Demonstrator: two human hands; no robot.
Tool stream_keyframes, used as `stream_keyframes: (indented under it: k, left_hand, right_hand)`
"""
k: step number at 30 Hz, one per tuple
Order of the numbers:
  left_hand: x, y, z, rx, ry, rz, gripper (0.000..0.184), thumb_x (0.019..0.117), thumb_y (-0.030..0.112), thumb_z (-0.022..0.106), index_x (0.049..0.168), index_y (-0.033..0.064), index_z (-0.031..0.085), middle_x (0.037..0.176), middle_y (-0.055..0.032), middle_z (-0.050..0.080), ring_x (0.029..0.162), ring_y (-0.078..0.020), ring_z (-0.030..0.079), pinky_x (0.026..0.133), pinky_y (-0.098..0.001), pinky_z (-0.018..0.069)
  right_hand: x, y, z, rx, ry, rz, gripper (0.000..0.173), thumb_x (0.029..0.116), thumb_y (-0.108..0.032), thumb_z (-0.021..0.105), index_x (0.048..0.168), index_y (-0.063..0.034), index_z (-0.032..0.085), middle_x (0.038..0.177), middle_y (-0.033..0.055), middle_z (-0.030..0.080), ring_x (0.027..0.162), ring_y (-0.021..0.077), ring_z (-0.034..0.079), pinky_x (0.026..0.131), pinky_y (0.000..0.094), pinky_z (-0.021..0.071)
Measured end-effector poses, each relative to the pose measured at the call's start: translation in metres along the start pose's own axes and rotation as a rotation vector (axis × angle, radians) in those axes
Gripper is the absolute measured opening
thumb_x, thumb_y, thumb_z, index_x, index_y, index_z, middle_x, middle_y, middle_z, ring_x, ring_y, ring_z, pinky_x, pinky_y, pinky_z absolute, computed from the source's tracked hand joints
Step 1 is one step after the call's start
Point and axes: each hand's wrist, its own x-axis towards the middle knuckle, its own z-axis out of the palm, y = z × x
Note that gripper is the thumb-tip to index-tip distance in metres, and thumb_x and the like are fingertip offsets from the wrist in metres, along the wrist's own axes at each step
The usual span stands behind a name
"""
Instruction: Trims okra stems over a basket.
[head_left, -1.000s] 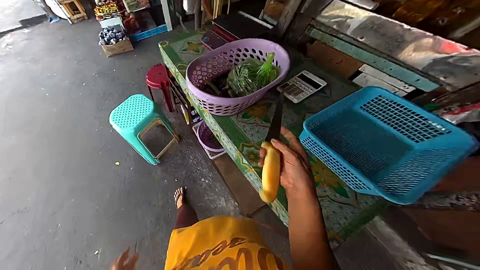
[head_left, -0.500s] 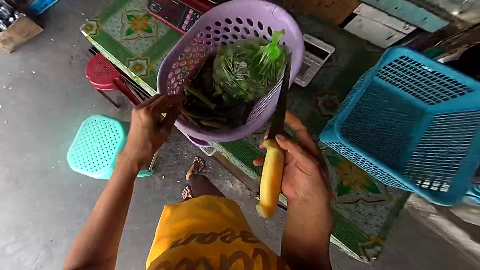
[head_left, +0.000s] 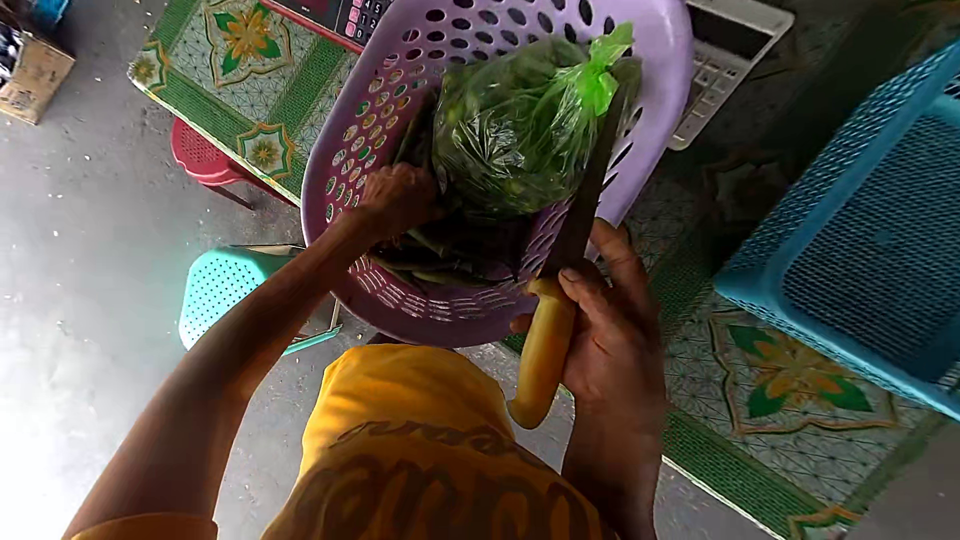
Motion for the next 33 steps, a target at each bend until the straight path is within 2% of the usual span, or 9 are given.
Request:
stream_keyframes:
  k: [2, 7, 12, 18, 21, 24, 26, 28, 33]
  left_hand:
    - [-0.011, -0.01, -0.015, -0.24, 0.134, 0.036, 0.032, 0.099, 0.032, 0.067, 0.114, 0.0048, 0.073, 0.107, -0.0146, 0.074, 0.101, -0.031, 0.071, 0.091, -0.0581, 0.0547]
    - [-0.032, -0.019, -0.045, -1.076, 0.392, -0.14, 0.018, 0.102, 0.021, 0.063, 0.109, 0.0057, 0.069, 0.088, -0.0006, 0.075, 0.074, -0.0091, 0.072, 0.063, -0.0262, 0.0606]
    - [-0.027, -0.022, -0.045, -1.554, 0.307, -0.221, 0.021, 0.1064, 0.023, 0.054, 0.102, 0.008, 0.069, 0.082, -0.0017, 0.072, 0.068, -0.0085, 0.071, 0.059, -0.0222, 0.0597]
    - [-0.007, -0.02, -0.034, -1.643, 0.026, -0.247, 0.021, 0.1062, 0.024, 0.054, 0.102, 0.0083, 0.067, 0.081, -0.0019, 0.071, 0.069, -0.0091, 0.07, 0.061, -0.0239, 0.0605]
    - [0.002, -0.023, -0.041, -1.493, -0.028, -0.2, 0.019, 0.1059, 0.022, 0.054, 0.104, 0.0088, 0.067, 0.08, -0.0005, 0.07, 0.068, -0.0092, 0.069, 0.061, -0.0256, 0.061]
    - [0.015, -0.038, -0.057, -0.833, 0.192, -0.002, 0.025, 0.1018, 0.023, 0.064, 0.119, 0.0052, 0.068, 0.101, -0.0036, 0.074, 0.086, -0.0132, 0.073, 0.075, -0.0316, 0.0621]
    - [0.024, -0.049, -0.066, -0.281, 0.362, 0.145, 0.05, 0.1001, 0.028, 0.064, 0.141, -0.0001, 0.057, 0.131, -0.0195, 0.065, 0.112, -0.0321, 0.068, 0.096, -0.05, 0.0544]
    - [0.026, -0.044, -0.068, -0.036, 0.458, 0.26, 0.06, 0.0998, 0.026, 0.06, 0.15, -0.003, 0.046, 0.142, -0.0295, 0.053, 0.117, -0.0424, 0.063, 0.097, -0.0561, 0.051]
    - [0.016, -0.014, -0.02, -0.045, 0.128, 0.854, 0.024, 0.0999, 0.016, 0.062, 0.118, 0.0061, 0.073, 0.113, -0.0168, 0.07, 0.1, -0.0312, 0.071, 0.083, -0.0495, 0.0594]
  right_hand:
    - [0.002, 0.001, 0.002, -0.019, 0.023, -0.001, 0.056, 0.1017, -0.013, 0.048, 0.155, -0.0281, 0.038, 0.11, 0.0058, 0.064, 0.075, 0.0201, 0.072, 0.053, 0.0391, 0.0642]
    - [0.008, -0.003, 0.002, -0.035, 0.036, 0.013, 0.054, 0.1022, -0.013, 0.046, 0.154, -0.0273, 0.041, 0.107, 0.0064, 0.065, 0.073, 0.0186, 0.072, 0.048, 0.0361, 0.0626]
    - [0.008, -0.005, 0.008, -0.107, 0.097, 0.032, 0.053, 0.1019, -0.015, 0.048, 0.153, -0.029, 0.044, 0.106, 0.0062, 0.064, 0.072, 0.0194, 0.072, 0.048, 0.0377, 0.0625]
    - [0.003, 0.0, 0.019, -0.14, 0.211, -0.038, 0.052, 0.1012, -0.016, 0.051, 0.152, -0.029, 0.045, 0.106, 0.0054, 0.065, 0.072, 0.0187, 0.071, 0.051, 0.0373, 0.0627]
    - [-0.002, 0.0, 0.03, -0.133, 0.297, -0.056, 0.053, 0.1016, -0.014, 0.052, 0.152, -0.0277, 0.044, 0.109, 0.0044, 0.064, 0.074, 0.018, 0.071, 0.052, 0.0385, 0.0631]
    - [-0.008, 0.0, 0.04, -0.07, 0.371, -0.032, 0.05, 0.1028, -0.015, 0.051, 0.151, -0.0281, 0.045, 0.109, 0.0047, 0.065, 0.069, 0.0179, 0.07, 0.05, 0.0378, 0.062]
    - [-0.011, 0.002, 0.045, -0.053, 0.409, -0.032, 0.049, 0.1034, -0.016, 0.05, 0.151, -0.0276, 0.045, 0.106, 0.0053, 0.065, 0.065, 0.0176, 0.069, 0.049, 0.037, 0.0618]
    - [-0.014, 0.003, 0.051, -0.043, 0.461, -0.034, 0.049, 0.1034, -0.015, 0.049, 0.151, -0.0268, 0.044, 0.105, 0.0051, 0.066, 0.067, 0.0167, 0.07, 0.049, 0.0352, 0.0615]
    - [-0.021, 0.008, 0.061, -0.064, 0.549, -0.067, 0.052, 0.1022, -0.013, 0.049, 0.153, -0.0257, 0.043, 0.105, 0.0025, 0.068, 0.07, 0.0134, 0.07, 0.051, 0.032, 0.0609]
